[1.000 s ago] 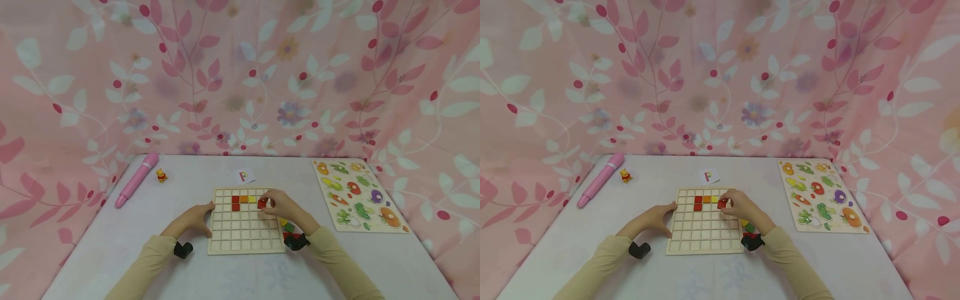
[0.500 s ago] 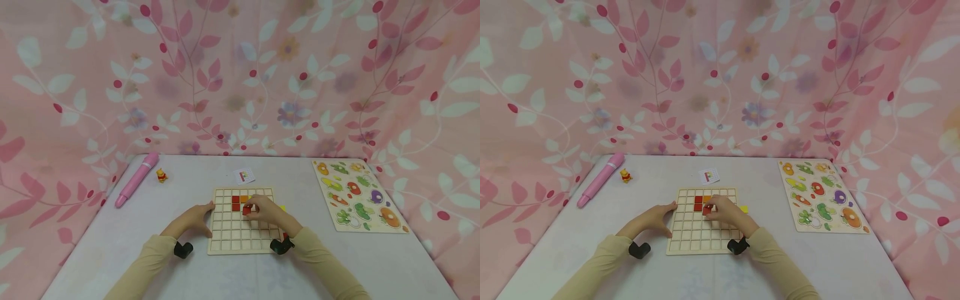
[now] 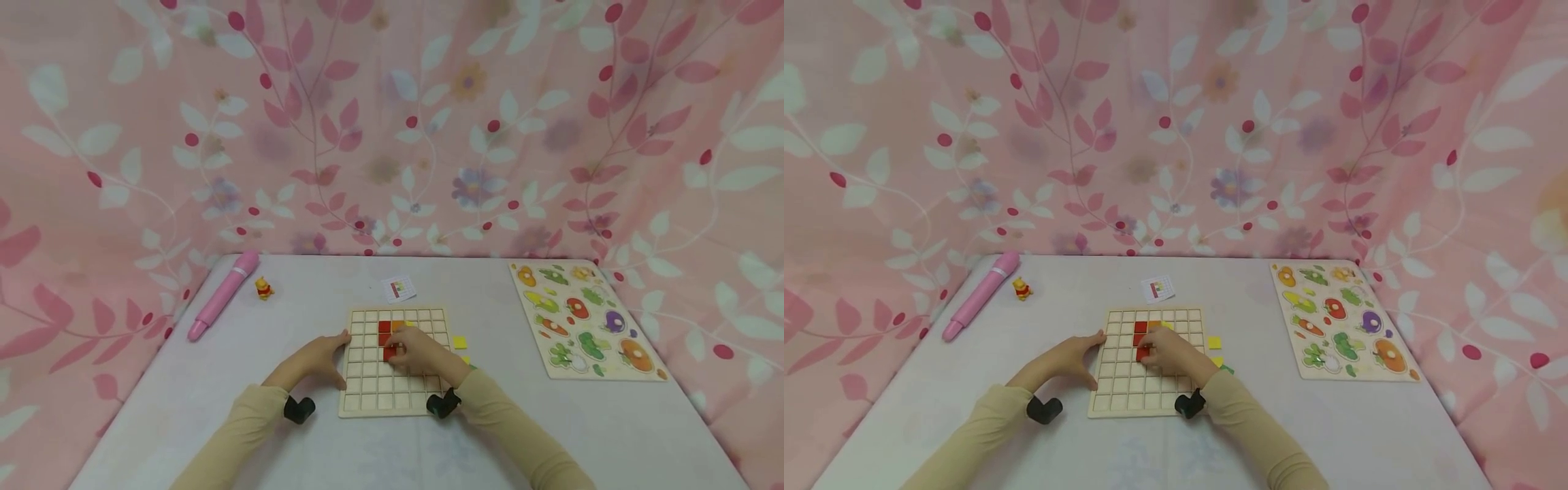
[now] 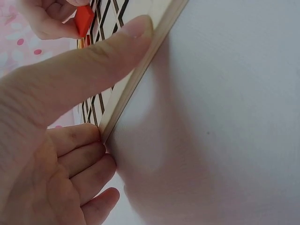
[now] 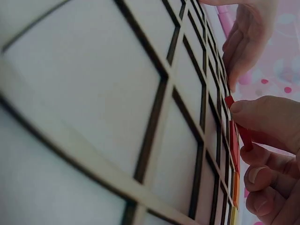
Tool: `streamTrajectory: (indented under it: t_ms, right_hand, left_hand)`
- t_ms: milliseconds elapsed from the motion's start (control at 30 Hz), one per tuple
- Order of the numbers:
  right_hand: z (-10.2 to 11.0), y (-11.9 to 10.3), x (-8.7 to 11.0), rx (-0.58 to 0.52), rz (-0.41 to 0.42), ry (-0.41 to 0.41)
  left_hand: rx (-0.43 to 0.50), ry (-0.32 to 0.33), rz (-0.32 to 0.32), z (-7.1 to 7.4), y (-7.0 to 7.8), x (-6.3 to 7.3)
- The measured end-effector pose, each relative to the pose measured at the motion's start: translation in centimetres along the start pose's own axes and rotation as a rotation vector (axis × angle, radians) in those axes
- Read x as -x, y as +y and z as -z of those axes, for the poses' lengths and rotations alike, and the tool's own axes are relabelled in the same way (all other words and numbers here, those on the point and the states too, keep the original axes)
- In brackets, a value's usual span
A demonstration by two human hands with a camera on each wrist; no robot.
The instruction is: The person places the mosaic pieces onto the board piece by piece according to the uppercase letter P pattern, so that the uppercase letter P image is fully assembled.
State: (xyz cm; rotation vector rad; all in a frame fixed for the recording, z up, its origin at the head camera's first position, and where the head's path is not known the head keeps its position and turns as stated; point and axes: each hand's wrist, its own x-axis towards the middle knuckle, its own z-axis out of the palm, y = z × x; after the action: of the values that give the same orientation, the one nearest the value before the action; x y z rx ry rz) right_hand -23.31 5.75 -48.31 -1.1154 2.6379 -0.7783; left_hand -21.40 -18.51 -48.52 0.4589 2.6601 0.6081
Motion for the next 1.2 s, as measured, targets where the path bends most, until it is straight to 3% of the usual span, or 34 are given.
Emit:
streamTrajectory:
  t_ms: [267, 500, 700, 833, 1200]
  right_hand:
    - [-0.8, 0.7, -0.6, 0.042, 0.04, 0.02]
    - [-0.5, 0.3, -0.8, 0.131, 0.027, -0.084]
    - [-0.3, -0.6, -1.4, 0.261, 0.05, -0.089]
    - [0.0, -1.2, -1.8, 0.299, 0.007, -0.095]
    - [-0.2, -1.2, -1.9, 0.199, -0.069, -0.114]
  left_hand:
    - [-0.018, 0.007, 0.003, 0.2, 0.2, 0.0]
    - [-0.012, -0.02, 0.005, 0.1, 0.3, -0.1]
    - [-0.045, -0.03, -0.011, 0.3, 0.5, -0.1]
    - [-0.069, -0.027, -0.003, 0.6, 0.8, -0.2]
    - [-0.055, -0.041, 0.029, 0.4, 1.0, -0.1]
